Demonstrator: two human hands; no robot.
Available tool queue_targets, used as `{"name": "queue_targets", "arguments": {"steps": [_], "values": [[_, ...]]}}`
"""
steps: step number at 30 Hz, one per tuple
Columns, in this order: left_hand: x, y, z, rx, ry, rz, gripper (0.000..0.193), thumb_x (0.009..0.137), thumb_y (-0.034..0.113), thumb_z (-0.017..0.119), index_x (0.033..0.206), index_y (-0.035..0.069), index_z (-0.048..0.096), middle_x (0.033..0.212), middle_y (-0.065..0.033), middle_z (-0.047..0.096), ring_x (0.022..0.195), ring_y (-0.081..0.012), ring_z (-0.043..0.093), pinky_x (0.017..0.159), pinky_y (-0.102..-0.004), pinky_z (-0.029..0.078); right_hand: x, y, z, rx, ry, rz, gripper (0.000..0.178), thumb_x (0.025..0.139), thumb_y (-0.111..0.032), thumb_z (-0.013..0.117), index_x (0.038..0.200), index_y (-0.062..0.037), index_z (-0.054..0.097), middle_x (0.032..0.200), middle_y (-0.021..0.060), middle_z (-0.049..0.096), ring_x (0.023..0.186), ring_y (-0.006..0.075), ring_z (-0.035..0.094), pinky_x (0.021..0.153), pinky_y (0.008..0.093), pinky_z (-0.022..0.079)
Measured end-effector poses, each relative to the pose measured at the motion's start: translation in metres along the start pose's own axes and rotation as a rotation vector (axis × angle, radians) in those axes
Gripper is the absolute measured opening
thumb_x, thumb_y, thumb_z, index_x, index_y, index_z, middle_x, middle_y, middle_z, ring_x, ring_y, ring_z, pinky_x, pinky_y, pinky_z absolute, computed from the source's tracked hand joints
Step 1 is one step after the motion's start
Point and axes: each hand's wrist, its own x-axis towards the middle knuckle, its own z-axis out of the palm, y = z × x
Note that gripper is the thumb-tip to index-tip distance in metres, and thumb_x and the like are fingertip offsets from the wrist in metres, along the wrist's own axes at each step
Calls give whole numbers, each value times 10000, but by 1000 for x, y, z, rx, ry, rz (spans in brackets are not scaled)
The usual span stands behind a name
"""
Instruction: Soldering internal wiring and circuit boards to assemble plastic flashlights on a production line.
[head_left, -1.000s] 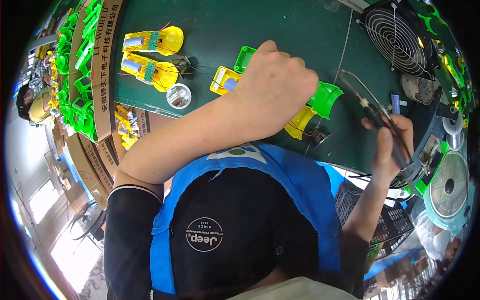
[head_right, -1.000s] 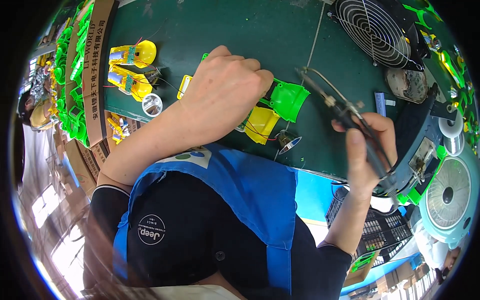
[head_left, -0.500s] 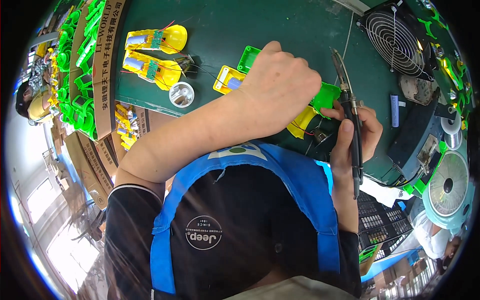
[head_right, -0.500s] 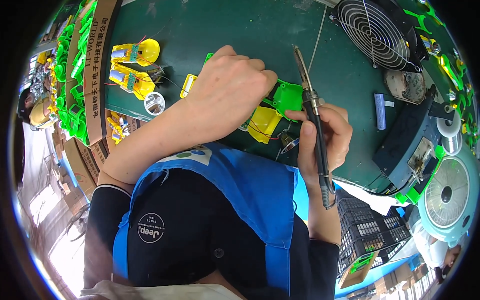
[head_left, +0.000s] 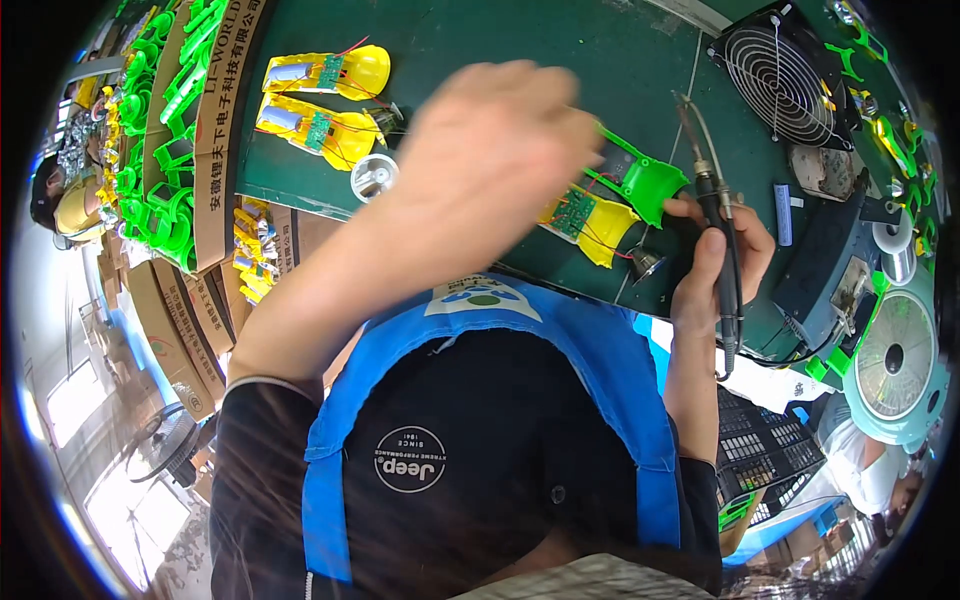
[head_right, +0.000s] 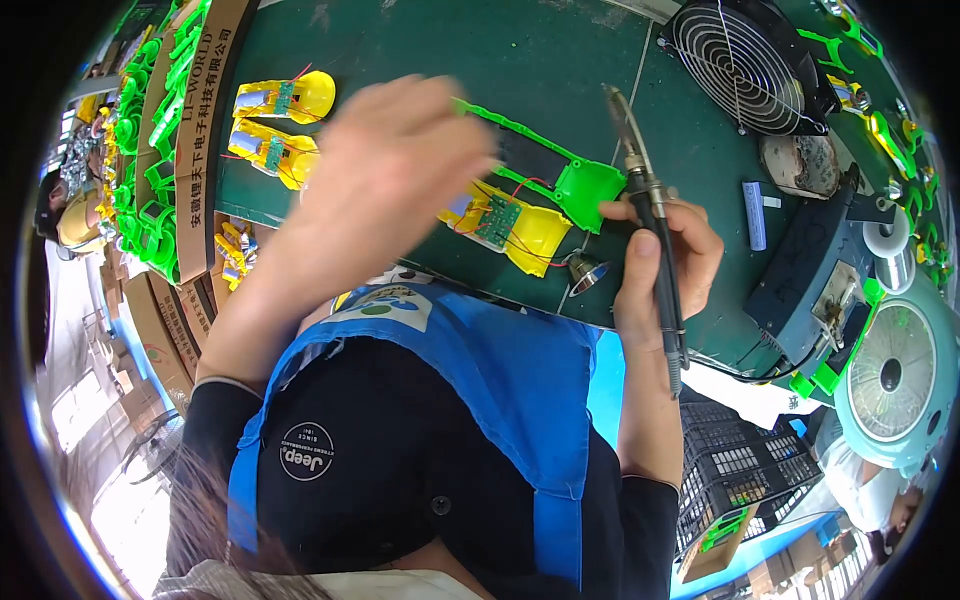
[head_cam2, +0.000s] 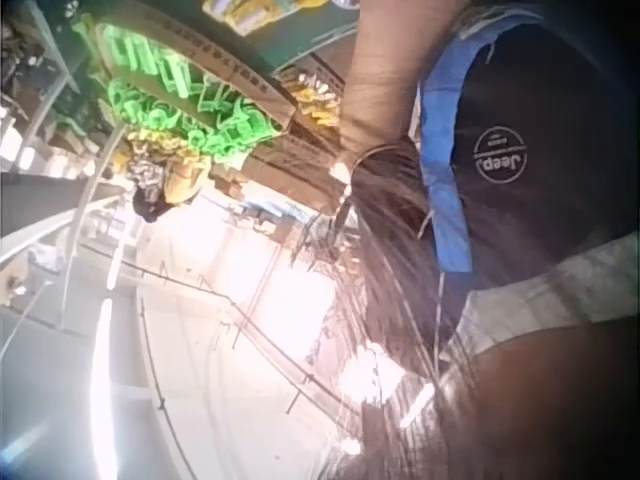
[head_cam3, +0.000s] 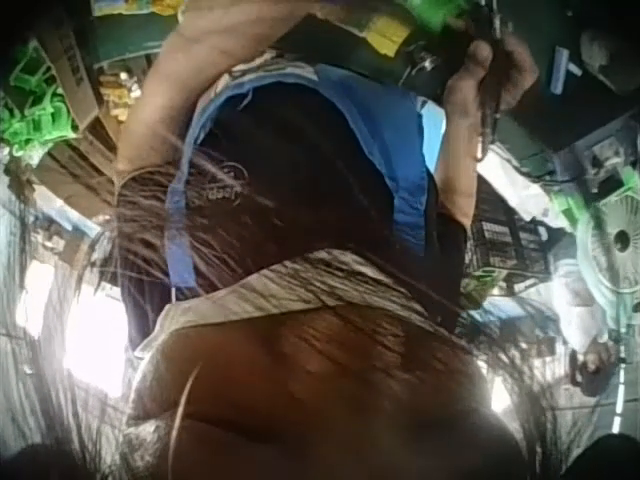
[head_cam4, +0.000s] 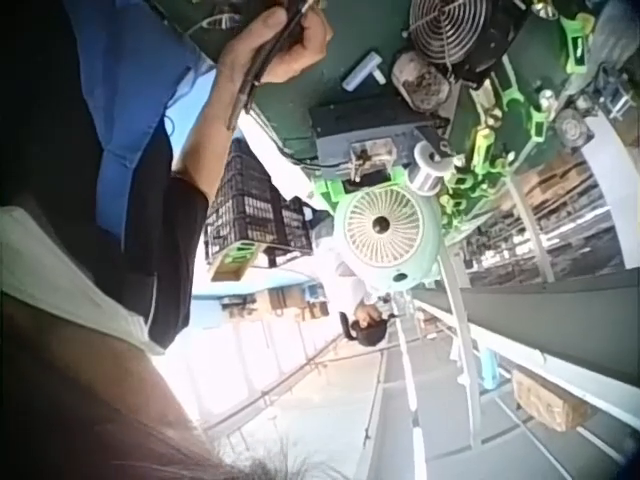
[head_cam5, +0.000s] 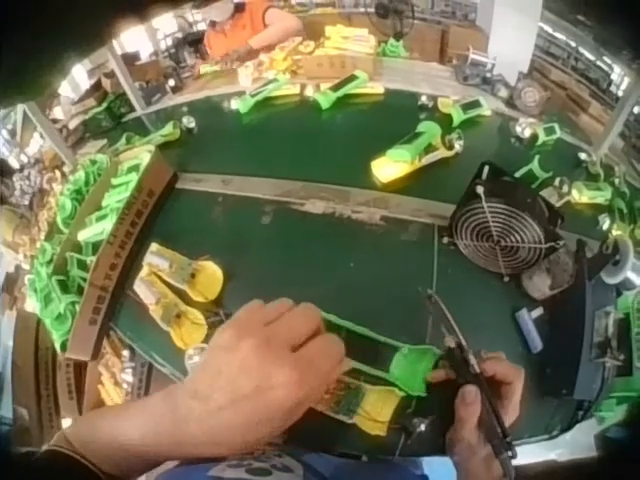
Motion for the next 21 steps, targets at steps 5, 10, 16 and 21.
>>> {"name": "queue_targets", "arguments": {"steps": [5,10,16,21], "values": [[-57,-8,-43,55,-399,-565,148,914,133,564,982,16,626,807,-190,632,730,-371,604,627,-456,453,6,3,-2,101,157,141,333,955,-287,565,1124,-36,427,899,171,684,880,221,642,942,352,402],[-62,-13,-13,-325,92,-496,170,902,58,584,1055,5,639,938,-158,673,757,-254,663,664,-331,508,15,-33,-57,-227,167,-204,380,945,-340,573,1120,-33,435,900,188,675,870,251,652,804,380,510],[-54,-16,5,-742,81,-245,106,820,-32,665,908,16,631,873,-74,649,766,-154,635,640,-272,504,-29,-54,-79,81,100,85,330,916,-301,603,1058,-20,503,892,131,579,842,219,593,736,340,483],[-42,-18,12,-619,-32,82,131,770,3,695,870,66,637,805,-32,627,751,-221,571,665,-320,433,-36,-35,-40,379,81,411,296,891,-256,613,1000,5,526,825,125,576,716,176,545,743,311,425]]}}
